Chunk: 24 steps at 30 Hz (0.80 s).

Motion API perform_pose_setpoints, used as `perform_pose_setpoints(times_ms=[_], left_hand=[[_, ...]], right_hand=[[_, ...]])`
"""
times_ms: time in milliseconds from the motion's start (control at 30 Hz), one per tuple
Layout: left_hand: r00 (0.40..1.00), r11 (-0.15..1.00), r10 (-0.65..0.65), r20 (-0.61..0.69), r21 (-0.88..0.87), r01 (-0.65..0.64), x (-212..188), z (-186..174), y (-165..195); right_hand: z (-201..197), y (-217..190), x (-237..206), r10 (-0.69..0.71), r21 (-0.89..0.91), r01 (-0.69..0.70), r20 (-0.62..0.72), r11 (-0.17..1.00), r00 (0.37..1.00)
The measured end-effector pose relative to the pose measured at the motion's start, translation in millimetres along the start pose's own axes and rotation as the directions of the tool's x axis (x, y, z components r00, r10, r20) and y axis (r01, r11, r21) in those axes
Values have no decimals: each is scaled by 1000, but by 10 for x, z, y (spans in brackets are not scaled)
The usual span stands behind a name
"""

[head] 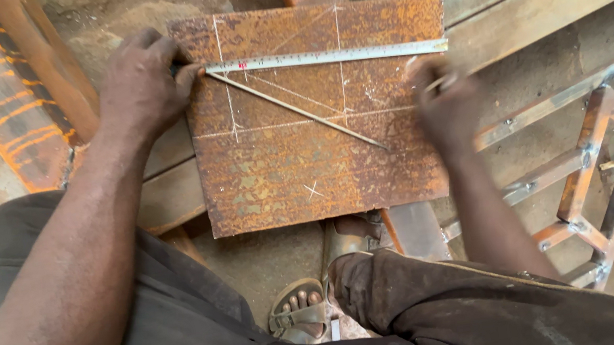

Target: The person sits on the ground of a metal workshop and marks layout lines on a rusty square metal plate with chalk. They measure with a folding ruler and a tape measure, use a wooden stick and a straight edge as guides to draw diagonal and diamond-shaped chalk lines, and check the lines with a metal square before setting the plate aside.

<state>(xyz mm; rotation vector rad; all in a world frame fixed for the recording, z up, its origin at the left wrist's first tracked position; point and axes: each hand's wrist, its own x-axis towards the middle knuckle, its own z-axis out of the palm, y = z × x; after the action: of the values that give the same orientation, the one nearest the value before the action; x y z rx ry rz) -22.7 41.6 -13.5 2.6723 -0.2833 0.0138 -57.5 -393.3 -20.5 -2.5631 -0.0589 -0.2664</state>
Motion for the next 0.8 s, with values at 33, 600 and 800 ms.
perform_pose_setpoints(times_ms=[33,600,800], left_hand=[[1000,1000,-4,-2,-2,4,9,-5,10],[996,997,-73,47,-8,74,31,-85,102],[995,995,-82,55,-44,84,49,-90,107]], right_hand=[[80,-174,-131,-125,44,122,57,992,991],[351,-701,-722,-194,13,239,628,971,754],[175,-774,-917,-121,17,152,696,988,708]])
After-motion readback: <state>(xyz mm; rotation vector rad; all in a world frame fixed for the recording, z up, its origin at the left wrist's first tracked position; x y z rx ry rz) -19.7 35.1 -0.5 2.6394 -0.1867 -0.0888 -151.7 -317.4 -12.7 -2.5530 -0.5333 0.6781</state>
